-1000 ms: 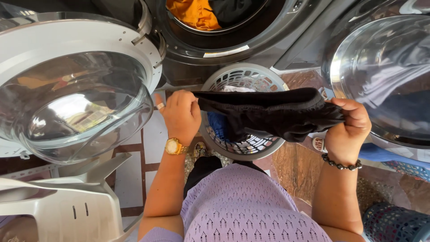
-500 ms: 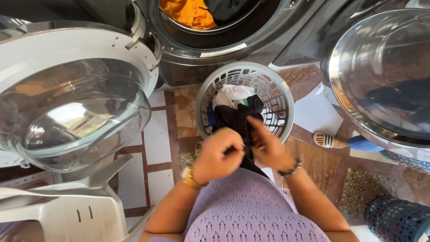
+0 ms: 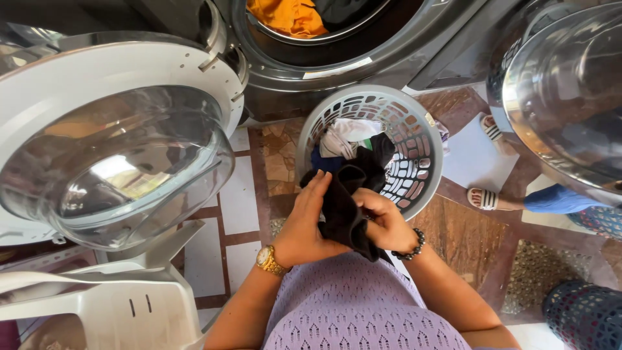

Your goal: Sorting through a basket of dark clothing in a laundry facility.

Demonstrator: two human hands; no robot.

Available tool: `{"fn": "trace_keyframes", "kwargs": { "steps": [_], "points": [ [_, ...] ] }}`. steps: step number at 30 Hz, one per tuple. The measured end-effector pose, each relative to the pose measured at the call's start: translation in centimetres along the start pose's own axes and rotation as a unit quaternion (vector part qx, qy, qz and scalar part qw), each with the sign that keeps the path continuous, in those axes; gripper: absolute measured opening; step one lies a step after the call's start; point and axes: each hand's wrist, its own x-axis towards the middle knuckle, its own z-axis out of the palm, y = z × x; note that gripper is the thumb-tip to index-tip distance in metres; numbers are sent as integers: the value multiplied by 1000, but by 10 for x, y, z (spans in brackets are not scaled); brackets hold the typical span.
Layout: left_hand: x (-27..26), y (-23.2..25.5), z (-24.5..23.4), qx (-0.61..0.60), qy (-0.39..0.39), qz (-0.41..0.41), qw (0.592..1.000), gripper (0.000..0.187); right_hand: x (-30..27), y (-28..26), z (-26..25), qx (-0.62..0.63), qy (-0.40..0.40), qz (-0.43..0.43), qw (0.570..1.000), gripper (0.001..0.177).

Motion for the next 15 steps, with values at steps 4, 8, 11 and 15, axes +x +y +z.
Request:
{"fn": "trace_keyframes", "kwargs": {
  "steps": [4,8,11,15],
  "points": [
    [-8,-27,-1,-85,-40,-2,996,123,14,-23,15,18,11,-24,999,15],
    [-23,-65,10,-208,-6,-45,977,108,-3,-21,25,9,110,17,994,43],
    [-18,-55,15,-296,37,-131,945,34,-18,-2,11,76,133,20,988,53],
    [-6,-28,29,-449,117,-150,873,46,-27,13,-14,-162,60,127,977,61]
  ]
}}
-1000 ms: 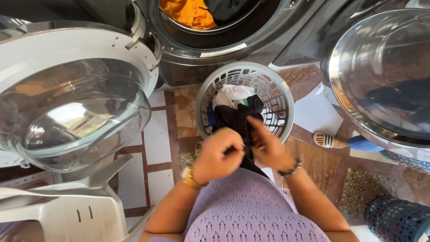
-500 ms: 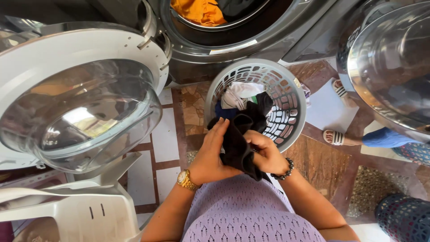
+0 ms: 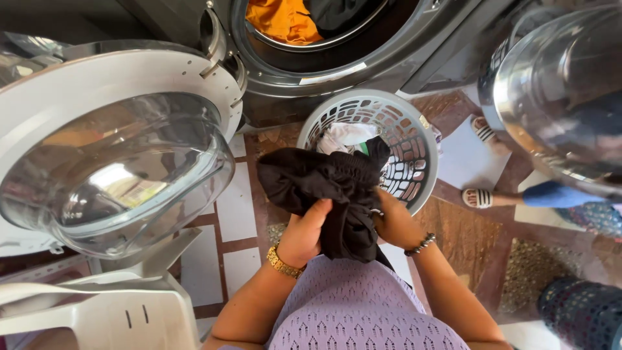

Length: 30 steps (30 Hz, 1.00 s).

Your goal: Sorting through a basket of dark clothing in a laundry facility.

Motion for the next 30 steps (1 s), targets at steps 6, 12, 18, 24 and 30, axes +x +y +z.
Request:
{"fn": "trace_keyframes", "kwargs": {
  "steps": [6,12,18,24,30],
  "points": [
    [19,4,46,-186,158,-71,967,51,-27,83,-8,-96,-208,74,970,37],
    [32,27,65,2,264,-118,957,79,-42,128,-14,191,-275,125,934,21],
    [5,-123,-3,288,149,-201,925,75,-27,112,-40,455,-92,219,858,20],
    [-21,-90,44,232,83,-126,961,82,4,67,-60,567,-105,227,785,63],
    [-11,-112,48,231,148,-48,960,31,11,42,-75,462,-104,192,859,40]
  ]
}}
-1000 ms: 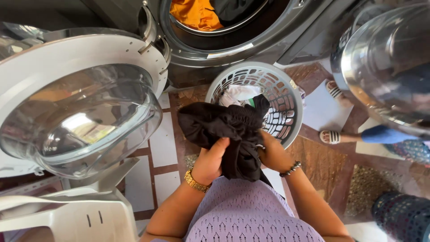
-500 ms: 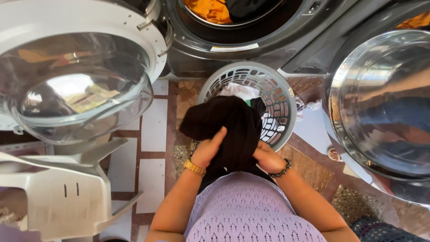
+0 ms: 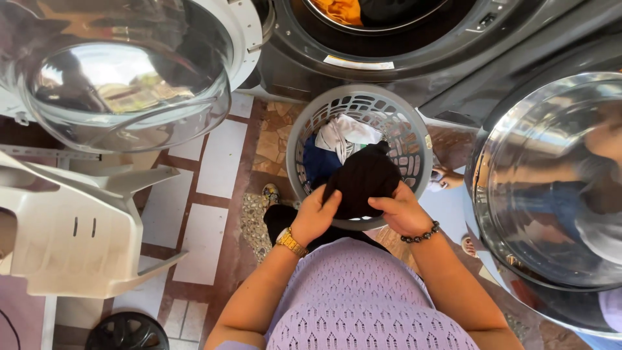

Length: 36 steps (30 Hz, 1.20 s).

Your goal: Sorting through a basket of dark clothing in a laundry facility.

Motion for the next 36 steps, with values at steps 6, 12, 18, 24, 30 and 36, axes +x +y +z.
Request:
{"fn": "trace_keyframes", "kwargs": {
  "steps": [6,12,18,24,30,36],
  "points": [
    [17,10,-19,-103,165,102,976,19,2,-17,-19,-306,116,20,945,18],
    [21,46,-59,-234,301,94,920,16,10,-34,-47,-125,249,-98,955,11],
    [22,44,-83,-265,291,115,912,25,6,-48,-37,-134,252,-131,949,11],
    [-4,84,-49,-369,226,113,894,33,10,-34,-26,-364,211,-97,902,25],
    [-10,73,-10,-292,-25,106,950,27,10,-8,22,-329,69,-58,940,26],
    [-12,101,-19,-79,26,231,970,63,9,10,15,-214,101,-88,967,14]
  ]
}}
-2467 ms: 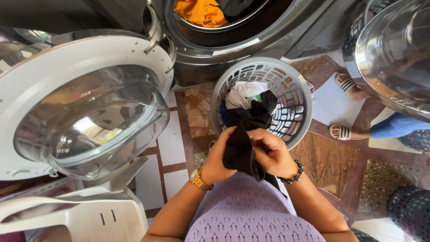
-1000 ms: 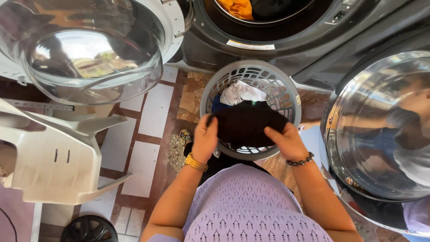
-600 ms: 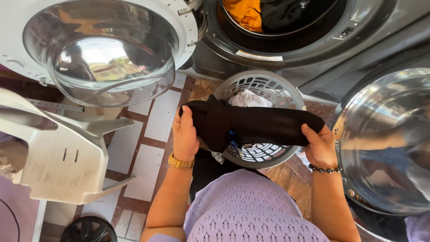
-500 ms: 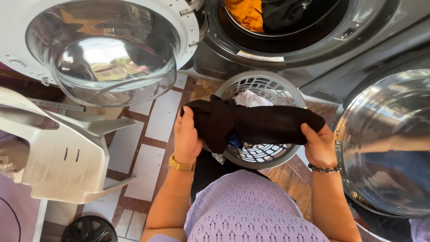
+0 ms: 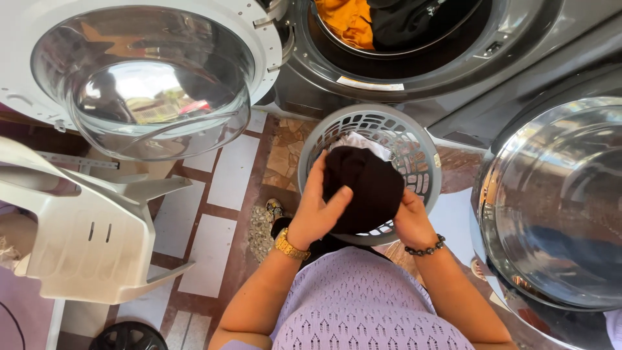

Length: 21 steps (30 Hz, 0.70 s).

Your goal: Sorting through a basket of dark clothing in a laundry facility.

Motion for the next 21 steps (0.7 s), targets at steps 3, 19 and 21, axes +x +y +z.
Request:
{"fn": "trace_keyframes", "kwargs": {
  "steps": [3,19,21],
  "points": [
    [-5,-16,9,97,-21,-3,995,91,3,3,-2,65,42,-3,997,9],
    [22,-12,-59,178,189,35,965,42,10,-87,-77,157,125,-156,967,9],
    [24,-7,-63,178,198,49,963,40,8,-87,-81,172,135,-152,964,5]
  ]
}}
